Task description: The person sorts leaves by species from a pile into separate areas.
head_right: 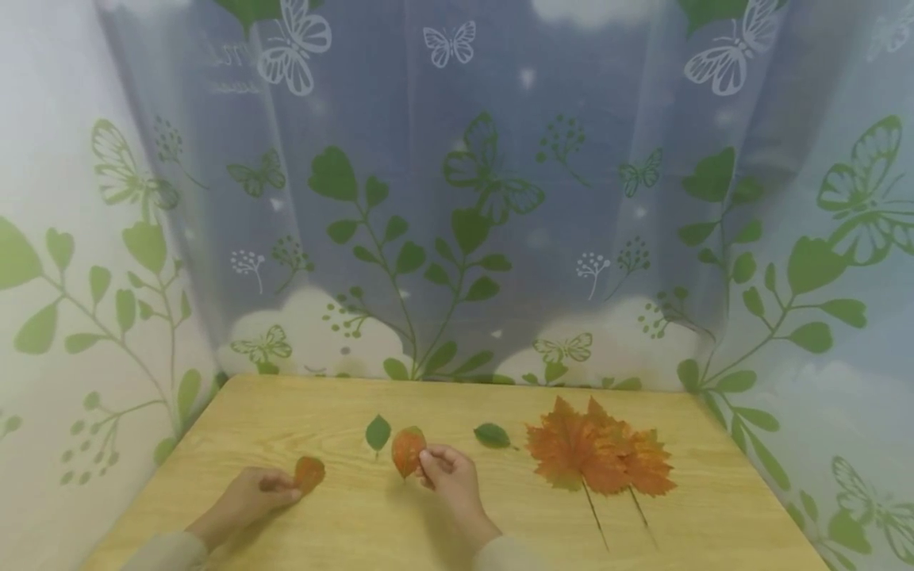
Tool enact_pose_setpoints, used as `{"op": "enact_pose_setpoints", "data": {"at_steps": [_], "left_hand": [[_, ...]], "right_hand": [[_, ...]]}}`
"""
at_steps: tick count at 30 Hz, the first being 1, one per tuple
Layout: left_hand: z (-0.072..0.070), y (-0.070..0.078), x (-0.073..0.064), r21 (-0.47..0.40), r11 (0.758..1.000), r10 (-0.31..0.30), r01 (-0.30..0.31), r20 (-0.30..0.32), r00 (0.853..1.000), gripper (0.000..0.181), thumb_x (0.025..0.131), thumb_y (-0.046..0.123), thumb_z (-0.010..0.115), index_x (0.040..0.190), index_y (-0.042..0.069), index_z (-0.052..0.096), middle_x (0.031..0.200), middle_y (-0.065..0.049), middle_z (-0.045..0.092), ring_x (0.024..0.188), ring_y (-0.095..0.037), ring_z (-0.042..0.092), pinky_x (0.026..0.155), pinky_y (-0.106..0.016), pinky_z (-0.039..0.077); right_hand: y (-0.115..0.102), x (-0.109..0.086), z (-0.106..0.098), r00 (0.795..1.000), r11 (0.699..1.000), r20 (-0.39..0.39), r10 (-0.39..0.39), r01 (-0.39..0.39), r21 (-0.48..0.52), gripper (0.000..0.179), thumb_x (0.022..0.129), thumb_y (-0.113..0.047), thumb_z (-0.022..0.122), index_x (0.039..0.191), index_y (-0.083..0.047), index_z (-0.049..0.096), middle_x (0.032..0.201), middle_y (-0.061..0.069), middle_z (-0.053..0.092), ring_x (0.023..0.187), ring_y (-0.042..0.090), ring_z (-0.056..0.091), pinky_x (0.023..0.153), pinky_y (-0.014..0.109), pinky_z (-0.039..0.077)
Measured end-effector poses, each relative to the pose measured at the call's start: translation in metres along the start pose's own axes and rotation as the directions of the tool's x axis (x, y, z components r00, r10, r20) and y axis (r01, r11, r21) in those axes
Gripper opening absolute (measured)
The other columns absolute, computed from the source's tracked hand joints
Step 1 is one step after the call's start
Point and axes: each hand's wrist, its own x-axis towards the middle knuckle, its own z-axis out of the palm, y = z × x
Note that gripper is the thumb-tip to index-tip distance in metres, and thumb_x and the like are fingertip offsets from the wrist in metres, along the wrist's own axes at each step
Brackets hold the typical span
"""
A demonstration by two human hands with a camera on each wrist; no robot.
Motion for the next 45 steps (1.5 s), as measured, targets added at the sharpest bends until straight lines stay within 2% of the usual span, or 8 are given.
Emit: {"op": "enact_pose_setpoints", "data": {"at_steps": [10, 19, 24, 28, 34, 40, 45], "left_hand": [[0.001, -0.004, 0.001, -0.005, 1.0, -0.009, 0.009, 0.015, 1.0, 0.027, 0.079, 0.022, 0.079, 0.094, 0.001, 0.071, 0.086, 0.0, 0.069, 0.083, -0.015, 0.059, 0.078, -0.039, 0.051], [-0.001, -0.002, 0.002, 0.005, 1.0, -0.019, 0.019, -0.002, 1.0, 0.027, 0.078, 0.022, 0.079, 0.094, 0.001, 0.071, 0.089, -0.002, 0.07, 0.086, -0.018, 0.061, 0.081, -0.043, 0.052], [-0.001, 0.001, 0.001, -0.002, 0.999, -0.035, 0.035, -0.005, 0.999, 0.026, 0.079, 0.019, 0.078, 0.095, 0.0, 0.071, 0.089, -0.003, 0.069, 0.085, -0.017, 0.061, 0.081, -0.042, 0.052], [0.0, 0.002, 0.0, 0.005, 0.999, -0.035, 0.035, -0.015, 0.999, 0.026, 0.078, 0.019, 0.079, 0.094, 0.0, 0.071, 0.087, -0.003, 0.07, 0.084, -0.017, 0.061, 0.08, -0.041, 0.052], [0.0, 0.002, -0.001, 0.016, 0.999, -0.032, 0.032, -0.021, 0.999, 0.023, 0.078, 0.019, 0.079, 0.092, 0.002, 0.072, 0.086, -0.003, 0.071, 0.084, -0.018, 0.062, 0.08, -0.042, 0.052], [0.002, 0.004, 0.0, 0.015, 0.999, -0.047, 0.048, -0.036, 0.998, 0.023, 0.078, 0.017, 0.079, 0.092, 0.001, 0.072, 0.086, -0.004, 0.071, 0.084, -0.019, 0.063, 0.083, -0.044, 0.052], [0.002, 0.002, 0.0, 0.018, 0.999, -0.028, 0.029, -0.032, 0.999, 0.022, 0.078, 0.017, 0.079, 0.091, 0.001, 0.072, 0.083, -0.003, 0.07, 0.081, -0.017, 0.062, 0.08, -0.041, 0.052]], "right_hand": [[0.015, 0.005, 0.036, 0.998, 0.998, 0.054, 0.044, -0.046, 0.041, 0.027, 0.095, -0.013, 0.06, 0.112, 0.007, 0.06, 0.082, -0.002, 0.065, 0.077, 0.007, 0.062, 0.071, 0.019, 0.053], [0.026, 0.013, 0.068, 0.996, 0.996, 0.034, 0.081, -0.083, 0.046, 0.023, 0.094, -0.009, 0.061, 0.109, 0.009, 0.061, 0.082, -0.001, 0.061, 0.07, 0.006, 0.059, 0.066, 0.017, 0.049], [0.038, 0.018, 0.085, 0.992, 0.991, 0.054, 0.11, -0.114, 0.075, 0.02, 0.093, -0.003, 0.059, 0.107, 0.011, 0.061, 0.084, 0.002, 0.062, 0.071, 0.006, 0.059, 0.067, 0.016, 0.051], [0.048, 0.021, 0.096, 0.991, 0.989, 0.038, 0.128, -0.131, 0.075, 0.018, 0.093, 0.001, 0.058, 0.106, 0.013, 0.06, 0.086, 0.005, 0.063, 0.072, 0.006, 0.06, 0.069, 0.016, 0.053], [0.059, 0.023, 0.111, 0.988, 0.988, 0.01, 0.153, -0.153, -0.018, 0.015, 0.092, 0.001, 0.059, 0.102, 0.012, 0.063, 0.086, 0.009, 0.066, 0.07, 0.008, 0.065, 0.07, 0.02, 0.056], [0.064, 0.021, 0.117, 0.994, 0.983, -0.061, 0.091, -0.099, -0.155, 0.008, 0.089, 0.004, 0.062, 0.091, 0.011, 0.065, 0.075, 0.012, 0.068, 0.066, 0.018, 0.07, 0.065, 0.024, 0.058], [0.057, 0.018, 0.12, 0.992, 0.979, -0.074, 0.103, -0.114, -0.171, 0.008, 0.088, 0.003, 0.062, 0.09, 0.01, 0.066, 0.073, 0.013, 0.069, 0.062, 0.017, 0.07, 0.062, 0.023, 0.057]]}}
